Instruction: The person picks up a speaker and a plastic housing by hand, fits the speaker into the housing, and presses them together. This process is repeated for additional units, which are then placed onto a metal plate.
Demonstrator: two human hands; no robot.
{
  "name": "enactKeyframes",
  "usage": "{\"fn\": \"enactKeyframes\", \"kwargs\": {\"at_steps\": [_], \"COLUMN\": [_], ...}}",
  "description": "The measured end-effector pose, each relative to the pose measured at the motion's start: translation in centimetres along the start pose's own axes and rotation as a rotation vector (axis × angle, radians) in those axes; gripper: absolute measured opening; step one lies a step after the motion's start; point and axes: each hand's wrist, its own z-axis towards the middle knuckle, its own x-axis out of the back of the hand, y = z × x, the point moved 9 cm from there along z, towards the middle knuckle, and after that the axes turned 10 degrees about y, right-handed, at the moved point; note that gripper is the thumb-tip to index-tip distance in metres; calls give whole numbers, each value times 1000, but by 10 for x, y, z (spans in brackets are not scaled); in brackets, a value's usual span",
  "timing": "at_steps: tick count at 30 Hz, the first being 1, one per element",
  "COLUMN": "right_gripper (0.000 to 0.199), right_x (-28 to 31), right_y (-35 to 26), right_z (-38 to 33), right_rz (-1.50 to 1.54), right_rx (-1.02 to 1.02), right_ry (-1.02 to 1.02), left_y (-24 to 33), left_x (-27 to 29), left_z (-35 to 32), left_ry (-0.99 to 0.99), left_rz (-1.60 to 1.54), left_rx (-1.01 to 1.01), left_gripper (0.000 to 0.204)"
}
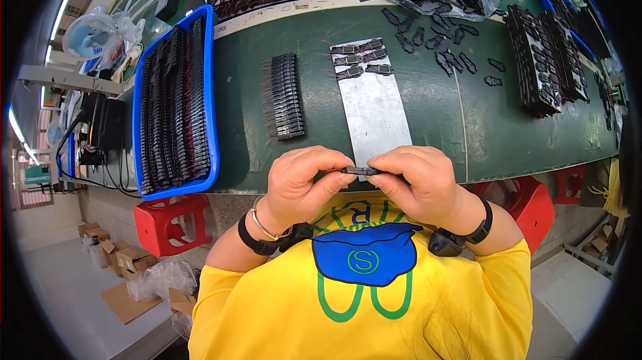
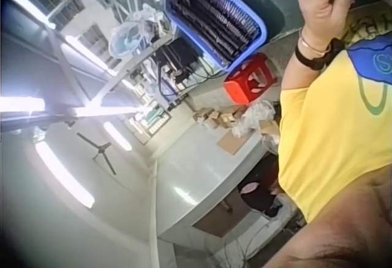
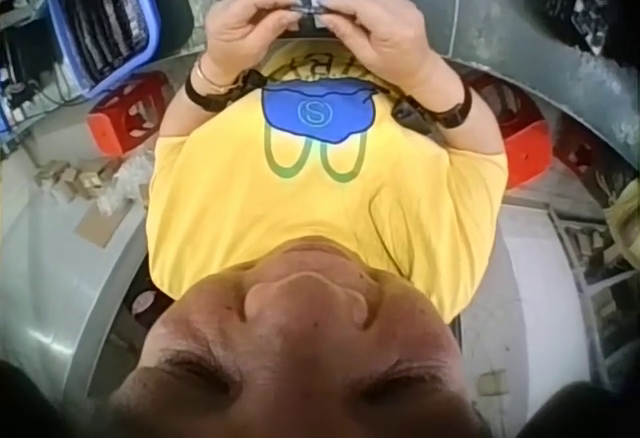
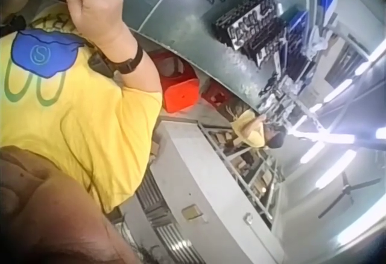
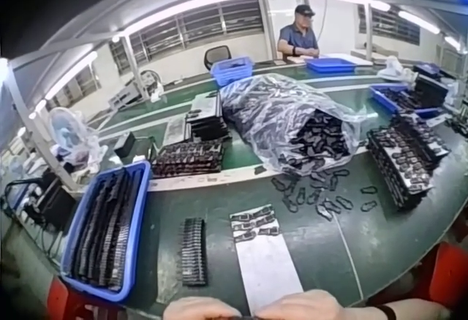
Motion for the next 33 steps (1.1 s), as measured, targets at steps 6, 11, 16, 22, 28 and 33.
{"fn": "enactKeyframes", "kwargs": {"at_steps": [6,11,16,22,28,33], "right_gripper": [17,17,15,13,13,14], "right_x": [1,0,-1,-3,-2,-1], "right_y": [-7,-1,3,7,12,7], "right_z": [2,2,1,-1,-5,-4], "right_rz": [-53,15,39,57,32,3], "right_rx": [91,28,-1,-59,-106,-48], "right_ry": [29,-22,-25,-60,-29,34], "left_y": [-8,-9,-9,-15,-29,-28], "left_x": [-3,-4,-4,-5,-8,-7], "left_z": [-5,-6,-8,-14,-18,-19], "left_ry": [40,42,34,51,180,220], "left_rz": [-103,-138,-138,-230,-458,-417], "left_rx": [75,105,111,176,398,402], "left_gripper": [9,9,11,14,19,20]}}
